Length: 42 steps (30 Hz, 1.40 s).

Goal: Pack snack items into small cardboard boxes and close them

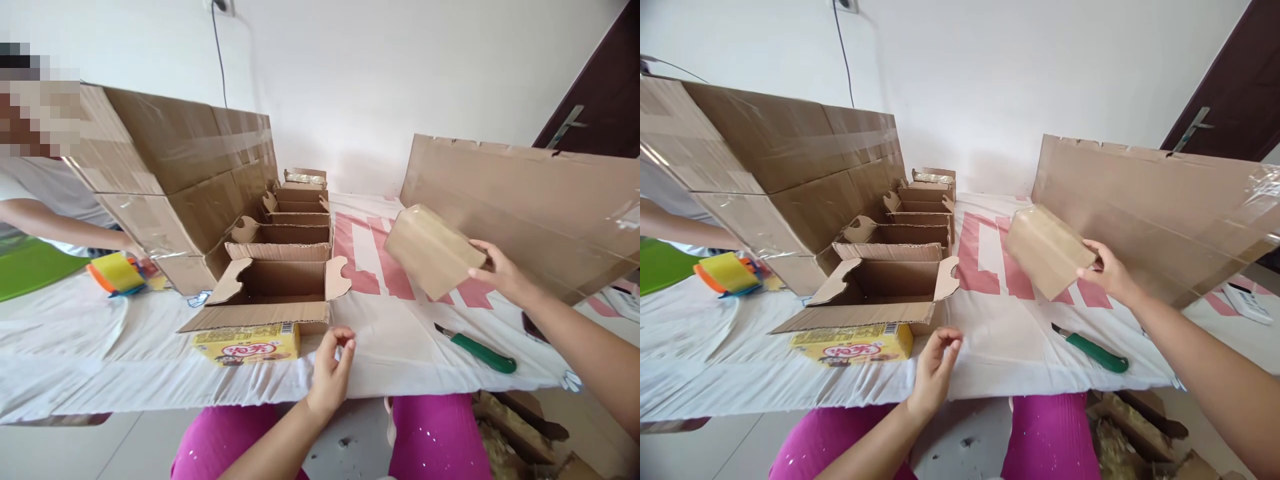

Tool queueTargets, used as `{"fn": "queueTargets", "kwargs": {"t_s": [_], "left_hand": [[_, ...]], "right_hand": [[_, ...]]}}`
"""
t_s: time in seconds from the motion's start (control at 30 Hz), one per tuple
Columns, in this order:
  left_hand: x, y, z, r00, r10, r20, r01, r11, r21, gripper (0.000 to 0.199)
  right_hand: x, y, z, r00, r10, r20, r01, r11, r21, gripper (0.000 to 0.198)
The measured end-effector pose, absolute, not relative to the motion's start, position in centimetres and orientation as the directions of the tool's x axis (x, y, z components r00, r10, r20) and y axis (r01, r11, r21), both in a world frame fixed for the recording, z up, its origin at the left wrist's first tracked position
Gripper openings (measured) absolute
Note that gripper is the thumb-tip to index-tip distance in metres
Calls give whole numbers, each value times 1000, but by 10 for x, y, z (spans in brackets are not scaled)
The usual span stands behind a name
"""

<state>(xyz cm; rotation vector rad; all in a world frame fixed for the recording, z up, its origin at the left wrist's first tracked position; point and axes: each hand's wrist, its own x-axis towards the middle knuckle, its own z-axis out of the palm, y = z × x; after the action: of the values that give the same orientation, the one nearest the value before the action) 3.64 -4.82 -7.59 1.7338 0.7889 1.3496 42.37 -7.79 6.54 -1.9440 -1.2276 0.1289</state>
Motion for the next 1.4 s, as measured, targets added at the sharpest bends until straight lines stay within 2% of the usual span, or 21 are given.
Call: {"fn": "queueTargets", "kwargs": {"t_s": [0.03,0.1,0.2,0.3,0.43,0.5,0.57,0.67,0.77,0.9,1.0,1.1,1.17,1.27,1.33,1.4], "left_hand": [[35,-45,-77,170,842,513,36,-525,850,15],[33,-43,-80,64,785,617,89,-620,780,24],[30,-47,-82,63,594,802,125,-802,584,44],[28,-52,-80,152,436,887,125,-899,420,57],[26,-53,-75,184,392,902,143,-918,370,58],[24,-53,-72,191,379,905,143,-923,357,57],[23,-53,-68,194,371,908,150,-926,346,56],[23,-52,-63,198,350,916,151,-934,324,56],[24,-52,-61,188,337,922,159,-937,310,60],[25,-53,-59,219,323,921,216,-936,277,49],[25,-53,-57,231,331,915,207,-935,286,40],[27,-53,-58,230,331,915,182,-938,294,41],[27,-53,-58,229,335,914,174,-938,300,42],[27,-54,-60,227,343,911,165,-936,311,43],[27,-54,-61,228,343,911,158,-936,313,43],[26,-53,-62,229,340,912,154,-938,311,43]], "right_hand": [[414,-96,69,395,883,252,702,-113,-703,95],[391,-127,74,173,972,160,699,-6,-715,96],[357,-155,72,-106,993,48,727,111,-678,86],[335,-165,61,-240,970,-29,733,162,-661,82],[336,-171,44,-215,976,22,711,171,-682,82],[347,-172,34,-109,991,82,700,135,-701,77],[363,-172,20,52,991,123,730,46,-682,65],[388,-173,-9,264,949,171,852,-146,-502,49],[405,-180,-42,278,946,167,924,-215,-315,46],[413,-187,-65,258,962,91,927,-220,-305,38],[415,-182,-52,352,909,223,909,-274,-315,31],[406,-170,-11,428,808,405,897,-326,-297,35],[388,-162,23,375,798,472,923,-273,-272,43],[346,-153,66,102,861,499,980,-1,-199,45],[314,-146,84,-92,919,384,962,181,-203,42],[286,-140,96,-221,943,248,933,279,-229,39]]}}
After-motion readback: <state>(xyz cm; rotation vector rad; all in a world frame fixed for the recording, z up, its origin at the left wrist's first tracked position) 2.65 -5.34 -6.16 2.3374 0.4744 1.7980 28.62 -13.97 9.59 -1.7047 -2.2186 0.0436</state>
